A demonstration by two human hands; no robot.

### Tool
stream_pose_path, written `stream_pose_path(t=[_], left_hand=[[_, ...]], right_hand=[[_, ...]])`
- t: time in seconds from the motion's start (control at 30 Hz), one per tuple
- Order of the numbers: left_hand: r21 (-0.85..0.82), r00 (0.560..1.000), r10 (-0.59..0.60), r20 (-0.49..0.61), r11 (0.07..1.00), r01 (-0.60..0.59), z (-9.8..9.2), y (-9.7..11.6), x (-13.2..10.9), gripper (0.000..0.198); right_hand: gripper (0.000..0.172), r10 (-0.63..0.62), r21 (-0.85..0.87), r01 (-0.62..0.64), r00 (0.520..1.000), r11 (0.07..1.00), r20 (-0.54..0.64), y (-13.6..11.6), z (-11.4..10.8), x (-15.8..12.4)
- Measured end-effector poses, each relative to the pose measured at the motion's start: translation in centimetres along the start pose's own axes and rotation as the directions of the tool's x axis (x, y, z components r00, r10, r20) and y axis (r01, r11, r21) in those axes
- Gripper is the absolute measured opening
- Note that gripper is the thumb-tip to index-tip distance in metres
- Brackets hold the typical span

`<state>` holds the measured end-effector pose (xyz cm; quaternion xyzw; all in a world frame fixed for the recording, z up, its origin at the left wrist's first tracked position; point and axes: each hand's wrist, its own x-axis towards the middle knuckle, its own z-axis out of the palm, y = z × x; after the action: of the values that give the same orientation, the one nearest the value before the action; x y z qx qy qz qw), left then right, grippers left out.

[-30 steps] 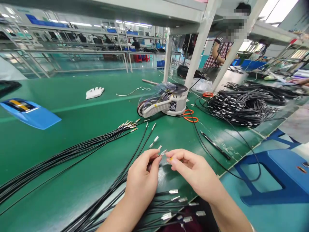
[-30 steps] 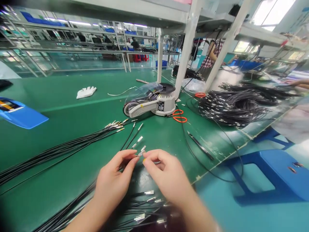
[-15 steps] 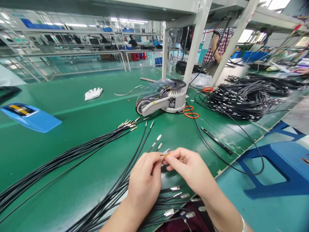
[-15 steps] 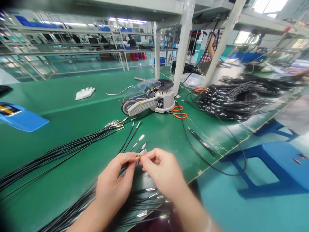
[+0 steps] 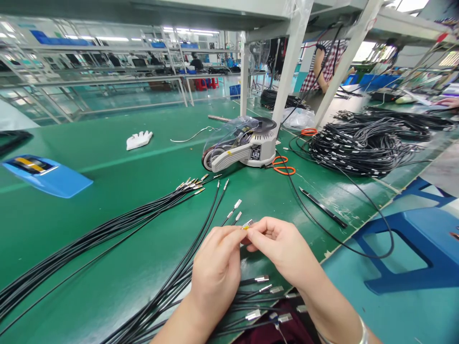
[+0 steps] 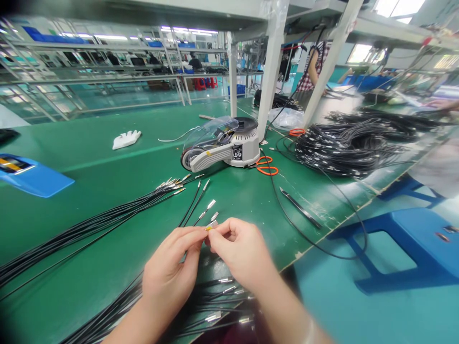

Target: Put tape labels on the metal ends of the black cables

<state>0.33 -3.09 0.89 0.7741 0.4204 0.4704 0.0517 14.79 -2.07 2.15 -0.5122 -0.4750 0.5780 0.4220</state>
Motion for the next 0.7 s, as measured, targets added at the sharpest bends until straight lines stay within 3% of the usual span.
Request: stream_pose_path(t=[0.7], left_hand=[[0.033,1.0,-0.005,-0.026,0.999,0.006,-0.22,0.46,0.25,0.023]], right_hand=[[0.018,-0.018,-0.004,0.018,1.0,1.0,0.003,-0.67,0.19,-0.13]])
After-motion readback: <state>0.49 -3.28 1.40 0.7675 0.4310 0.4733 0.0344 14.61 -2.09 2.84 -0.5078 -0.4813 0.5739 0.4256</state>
